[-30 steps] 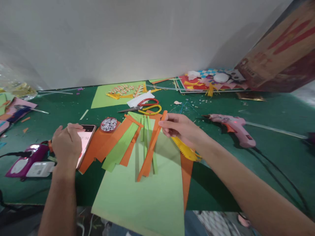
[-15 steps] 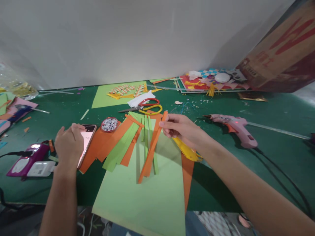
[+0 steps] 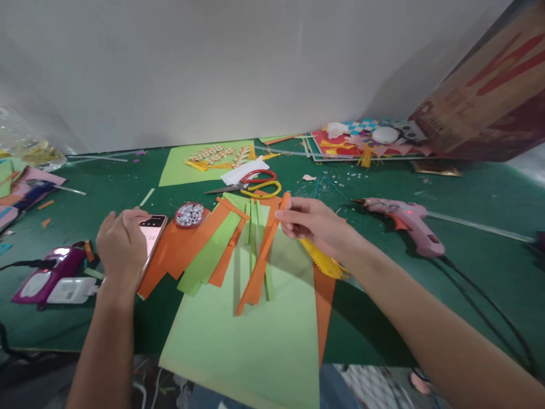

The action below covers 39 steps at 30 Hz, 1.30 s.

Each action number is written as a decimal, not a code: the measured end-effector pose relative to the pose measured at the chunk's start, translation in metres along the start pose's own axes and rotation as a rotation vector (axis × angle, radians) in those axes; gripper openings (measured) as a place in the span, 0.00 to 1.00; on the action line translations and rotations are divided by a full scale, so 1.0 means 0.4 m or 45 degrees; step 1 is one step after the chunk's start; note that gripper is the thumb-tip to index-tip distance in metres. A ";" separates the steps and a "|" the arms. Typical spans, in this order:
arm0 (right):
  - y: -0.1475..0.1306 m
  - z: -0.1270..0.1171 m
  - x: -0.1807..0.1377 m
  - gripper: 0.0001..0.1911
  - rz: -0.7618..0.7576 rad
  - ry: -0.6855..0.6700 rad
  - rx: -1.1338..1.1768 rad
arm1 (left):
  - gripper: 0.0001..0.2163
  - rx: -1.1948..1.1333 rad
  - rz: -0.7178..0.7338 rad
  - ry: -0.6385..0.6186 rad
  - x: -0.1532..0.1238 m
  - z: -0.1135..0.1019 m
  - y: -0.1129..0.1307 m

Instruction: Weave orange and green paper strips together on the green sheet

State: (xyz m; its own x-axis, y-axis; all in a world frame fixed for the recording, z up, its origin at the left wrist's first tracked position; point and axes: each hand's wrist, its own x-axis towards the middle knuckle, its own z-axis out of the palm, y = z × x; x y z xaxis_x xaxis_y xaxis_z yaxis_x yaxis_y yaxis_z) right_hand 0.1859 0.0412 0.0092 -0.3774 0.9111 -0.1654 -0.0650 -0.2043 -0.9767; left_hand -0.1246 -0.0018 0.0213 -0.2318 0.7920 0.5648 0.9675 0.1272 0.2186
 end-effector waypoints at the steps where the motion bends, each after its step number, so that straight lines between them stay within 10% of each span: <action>1: 0.000 0.004 0.000 0.19 0.003 -0.005 -0.009 | 0.19 -0.046 0.025 -0.050 0.000 -0.004 0.015; 10: -0.017 0.078 -0.007 0.21 0.120 -0.180 -0.150 | 0.16 -0.868 0.243 -0.926 -0.024 0.003 0.246; 17: -0.009 0.083 0.036 0.23 0.064 -0.050 -0.142 | 0.22 -1.327 -0.045 -0.931 -0.063 0.084 0.280; 39: 0.018 0.080 0.020 0.17 0.025 -0.029 -0.028 | 0.11 -1.455 0.001 -1.227 -0.076 0.068 0.269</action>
State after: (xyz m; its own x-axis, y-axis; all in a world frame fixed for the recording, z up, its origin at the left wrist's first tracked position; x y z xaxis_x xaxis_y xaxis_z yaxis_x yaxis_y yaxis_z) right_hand 0.1527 0.0356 0.0051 -0.3995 0.8986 -0.1813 -0.0376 -0.2137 -0.9762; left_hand -0.0107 0.0040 0.0059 0.3639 0.9293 -0.0636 0.2621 -0.0367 0.9644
